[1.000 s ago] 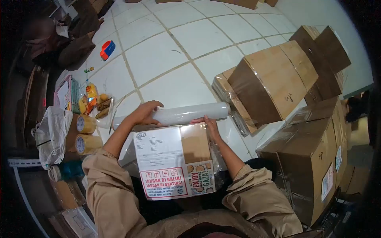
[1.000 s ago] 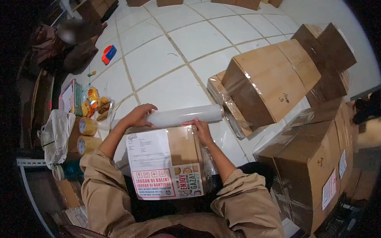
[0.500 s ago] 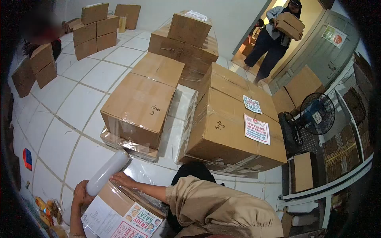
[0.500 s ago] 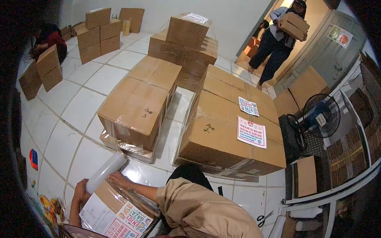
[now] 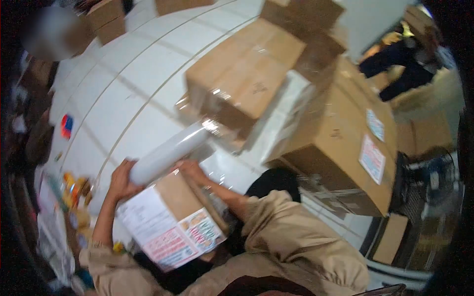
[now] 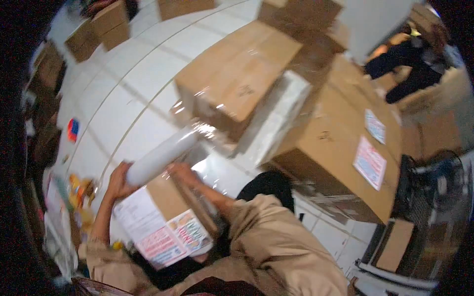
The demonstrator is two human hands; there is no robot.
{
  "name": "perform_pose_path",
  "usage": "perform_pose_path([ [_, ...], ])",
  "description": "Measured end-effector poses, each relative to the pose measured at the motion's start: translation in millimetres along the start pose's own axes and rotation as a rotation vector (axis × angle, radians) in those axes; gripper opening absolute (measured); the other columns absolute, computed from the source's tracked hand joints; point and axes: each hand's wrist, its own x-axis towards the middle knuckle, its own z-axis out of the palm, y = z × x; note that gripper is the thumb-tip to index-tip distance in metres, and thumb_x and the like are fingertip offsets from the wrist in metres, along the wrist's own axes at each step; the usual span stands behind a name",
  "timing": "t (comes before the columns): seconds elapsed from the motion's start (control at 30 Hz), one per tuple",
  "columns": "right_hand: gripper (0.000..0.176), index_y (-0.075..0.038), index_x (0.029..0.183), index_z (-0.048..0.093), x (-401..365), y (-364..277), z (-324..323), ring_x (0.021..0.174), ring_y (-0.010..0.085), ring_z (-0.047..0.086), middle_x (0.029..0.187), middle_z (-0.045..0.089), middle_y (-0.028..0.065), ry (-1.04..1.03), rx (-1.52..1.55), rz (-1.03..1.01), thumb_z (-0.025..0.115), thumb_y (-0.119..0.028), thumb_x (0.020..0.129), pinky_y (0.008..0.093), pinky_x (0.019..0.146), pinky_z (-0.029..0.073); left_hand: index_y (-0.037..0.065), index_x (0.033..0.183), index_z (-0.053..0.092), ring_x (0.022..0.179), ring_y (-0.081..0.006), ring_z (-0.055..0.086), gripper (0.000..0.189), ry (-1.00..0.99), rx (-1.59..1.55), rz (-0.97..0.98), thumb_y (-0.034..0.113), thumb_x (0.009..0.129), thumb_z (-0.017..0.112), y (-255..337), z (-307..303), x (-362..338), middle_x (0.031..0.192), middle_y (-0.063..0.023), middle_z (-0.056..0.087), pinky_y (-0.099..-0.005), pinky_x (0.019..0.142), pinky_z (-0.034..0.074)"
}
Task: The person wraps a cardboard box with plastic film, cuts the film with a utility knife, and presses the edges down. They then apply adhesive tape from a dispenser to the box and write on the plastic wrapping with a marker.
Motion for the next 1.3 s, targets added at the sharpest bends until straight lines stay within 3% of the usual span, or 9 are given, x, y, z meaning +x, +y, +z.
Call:
perform_pose_path([
  [0.4, 0.036, 0.005, 0.097, 0.059, -5.7, -6.5, -7.0, 0.089, 0.0218, 0.058, 0.093, 0.063, 0.0132, -0.120, 0.166, 0.098, 0.041, -0.024, 0.088, 0.0296, 0.085, 0.040, -0.005, 0.098, 0.057, 0.082, -0.0180, 0.055, 0.053, -0.685, -0.662, -0.128, 0.018, 0.051, 0.069, -7.0, -66.8, 36.5, 0.088, -0.0126, 0.061, -0.0295, 0.073, 0.043],
  [0.5, 0.034, -0.003, 0.109, 0.052, -20.0, 42.2, -15.4, 0.088, 0.0318, 0.055, 0.100, 0.057, 0.0151, 0.130, -1.063, -0.574, 0.053, -0.016, 0.078, 0.0369, 0.083, 0.041, -0.004, 0.099, 0.056, 0.084, -0.0186, 0.055, 0.055, -0.703, -0.595, -0.115, 0.020, 0.052, 0.068, 6.2, -71.7, 26.7, 0.090, -0.0131, 0.061, -0.0288, 0.075, 0.043],
  [0.63, 0.048, -0.004, 0.125, 0.035, -11.0, 127.6, -27.0, 0.117, 0.0321, 0.034, 0.128, 0.035, 0.0195, 0.161, -0.378, 0.532, 0.046, -0.018, 0.081, 0.0389, 0.097, 0.028, 0.000, 0.113, 0.045, 0.098, -0.0243, 0.049, 0.078, -0.604, -0.348, -0.004, 0.030, 0.049, 0.078, 21.4, -62.8, 18.1, 0.105, -0.0149, 0.053, -0.0328, 0.085, 0.039],
  [0.77, 0.026, 0.000, 0.099, 0.056, 3.9, 156.5, -22.8, 0.095, 0.0289, 0.054, 0.097, 0.058, 0.0152, 0.125, -0.859, -0.523, 0.045, -0.017, 0.084, 0.0371, 0.083, 0.040, 0.004, 0.108, 0.044, 0.092, -0.0203, 0.052, 0.080, -0.486, -0.282, 0.016, 0.027, 0.043, 0.085, 39.9, -74.0, 20.4, 0.093, -0.0100, 0.057, -0.0321, 0.079, 0.043],
  [0.87, 0.032, 0.000, 0.091, 0.059, 0.7, 14.5, 2.0, 0.086, 0.0205, 0.055, 0.088, 0.061, 0.0107, -0.109, 0.243, -0.161, 0.039, -0.025, 0.087, 0.0317, 0.080, 0.040, 0.003, 0.099, 0.053, 0.082, -0.0169, 0.053, 0.066, -0.474, -0.510, -0.003, 0.020, 0.044, 0.085, 16.4, -77.8, 31.6, 0.087, -0.0065, 0.057, -0.0303, 0.073, 0.044],
  [1.0, 0.034, 0.000, 0.090, 0.059, -1.9, 19.9, 13.4, 0.088, 0.0199, 0.056, 0.091, 0.061, 0.0093, -0.168, 0.205, -0.110, 0.042, -0.030, 0.087, 0.0345, 0.081, 0.041, 0.002, 0.096, 0.057, 0.076, -0.0148, 0.054, 0.058, -0.570, -0.526, -0.123, 0.018, 0.047, 0.083, 43.0, -111.2, 28.8, 0.083, -0.0057, 0.059, -0.0288, 0.070, 0.044],
  [1.07, 0.026, -0.005, 0.104, 0.057, 8.7, 94.3, 26.9, 0.092, 0.0282, 0.056, 0.097, 0.059, 0.0132, 0.659, -0.702, -0.267, 0.040, -0.019, 0.090, 0.0394, 0.085, 0.041, -0.002, 0.099, 0.056, 0.075, -0.0140, 0.057, 0.058, -0.734, -0.354, 0.051, 0.019, 0.052, 0.081, 33.2, -98.9, 23.7, 0.080, -0.0075, 0.062, -0.0294, 0.071, 0.045],
  [1.1, 0.026, -0.003, 0.095, 0.060, 29.0, 109.2, -7.4, 0.091, 0.0226, 0.057, 0.098, 0.061, 0.0110, 0.075, -0.597, -0.540, 0.050, -0.023, 0.082, 0.0356, 0.082, 0.042, -0.003, 0.102, 0.054, 0.074, -0.0164, 0.057, 0.063, -0.728, -0.412, 0.036, 0.024, 0.051, 0.080, 9.7, -82.6, 21.8, 0.077, -0.0100, 0.061, -0.0306, 0.070, 0.045],
  [1.3, 0.026, -0.002, 0.096, 0.059, 11.7, 70.0, -7.0, 0.086, 0.0194, 0.057, 0.094, 0.062, 0.0085, 0.140, -0.512, -0.436, 0.052, -0.022, 0.081, 0.0340, 0.079, 0.042, 0.003, 0.105, 0.052, 0.074, -0.0241, 0.056, 0.075, -0.129, 0.041, 0.232, 0.029, 0.042, 0.084, 58.5, -70.0, 3.3, 0.082, -0.0129, 0.059, -0.0335, 0.072, 0.045],
])
